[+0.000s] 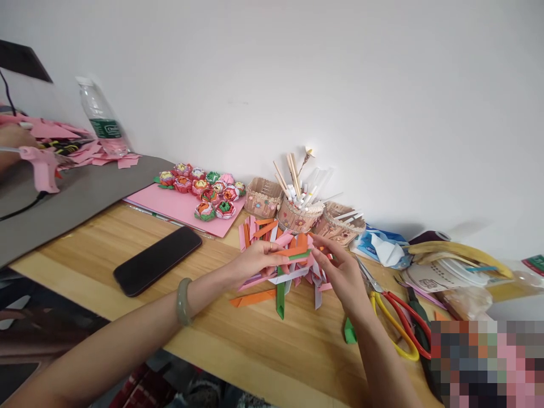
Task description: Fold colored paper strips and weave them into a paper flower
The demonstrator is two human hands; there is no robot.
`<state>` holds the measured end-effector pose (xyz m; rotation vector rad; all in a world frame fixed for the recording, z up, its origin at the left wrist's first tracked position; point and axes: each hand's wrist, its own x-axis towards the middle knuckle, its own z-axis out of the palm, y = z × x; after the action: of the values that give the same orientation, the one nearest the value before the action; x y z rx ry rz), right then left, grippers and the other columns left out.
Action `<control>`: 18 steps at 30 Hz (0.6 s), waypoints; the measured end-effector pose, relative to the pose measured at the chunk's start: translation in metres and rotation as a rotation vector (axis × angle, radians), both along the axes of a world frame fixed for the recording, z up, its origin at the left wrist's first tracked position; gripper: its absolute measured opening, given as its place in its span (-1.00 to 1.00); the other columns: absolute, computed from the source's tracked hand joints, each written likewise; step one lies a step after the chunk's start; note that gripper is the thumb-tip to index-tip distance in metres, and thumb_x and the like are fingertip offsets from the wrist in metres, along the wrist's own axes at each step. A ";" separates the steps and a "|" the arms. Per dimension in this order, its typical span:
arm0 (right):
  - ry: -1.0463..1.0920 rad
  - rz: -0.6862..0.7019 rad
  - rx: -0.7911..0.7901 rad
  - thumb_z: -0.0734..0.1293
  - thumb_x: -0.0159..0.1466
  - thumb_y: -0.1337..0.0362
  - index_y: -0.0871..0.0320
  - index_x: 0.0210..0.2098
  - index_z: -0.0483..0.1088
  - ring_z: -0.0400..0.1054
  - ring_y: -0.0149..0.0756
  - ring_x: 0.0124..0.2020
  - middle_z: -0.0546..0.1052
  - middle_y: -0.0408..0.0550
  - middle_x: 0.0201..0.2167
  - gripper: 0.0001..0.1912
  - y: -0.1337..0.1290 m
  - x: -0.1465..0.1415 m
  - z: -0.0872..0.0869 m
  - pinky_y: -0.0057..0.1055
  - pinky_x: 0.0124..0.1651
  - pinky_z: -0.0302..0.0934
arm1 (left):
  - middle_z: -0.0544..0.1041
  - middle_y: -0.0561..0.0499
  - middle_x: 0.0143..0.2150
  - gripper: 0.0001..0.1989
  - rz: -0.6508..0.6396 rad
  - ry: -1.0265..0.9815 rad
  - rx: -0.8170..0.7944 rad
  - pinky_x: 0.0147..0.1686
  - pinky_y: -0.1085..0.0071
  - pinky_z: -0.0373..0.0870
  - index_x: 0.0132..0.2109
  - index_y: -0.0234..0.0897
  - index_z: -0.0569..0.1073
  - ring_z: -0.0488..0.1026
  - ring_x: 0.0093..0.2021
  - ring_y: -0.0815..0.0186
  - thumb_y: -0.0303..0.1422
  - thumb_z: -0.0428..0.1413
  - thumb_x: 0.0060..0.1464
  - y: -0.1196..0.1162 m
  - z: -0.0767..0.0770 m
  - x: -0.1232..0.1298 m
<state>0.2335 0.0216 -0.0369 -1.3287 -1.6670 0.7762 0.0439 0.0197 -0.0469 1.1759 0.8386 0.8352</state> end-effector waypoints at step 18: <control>0.385 -0.008 -0.233 0.45 -0.07 0.13 0.19 -0.24 0.45 0.34 -0.38 -0.49 0.51 -0.11 -0.48 -0.58 0.001 -0.002 0.001 -0.44 -0.41 0.23 | 0.49 -0.08 -0.25 -0.73 0.190 -0.110 -0.112 -0.44 0.52 0.37 -0.26 -0.38 0.44 0.45 -0.33 0.38 -0.25 0.15 -0.05 0.002 -0.007 0.002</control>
<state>0.2314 0.0226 -0.0359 -1.2441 -1.2940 1.1688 0.0463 0.0214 -0.0543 0.9542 0.9041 0.9860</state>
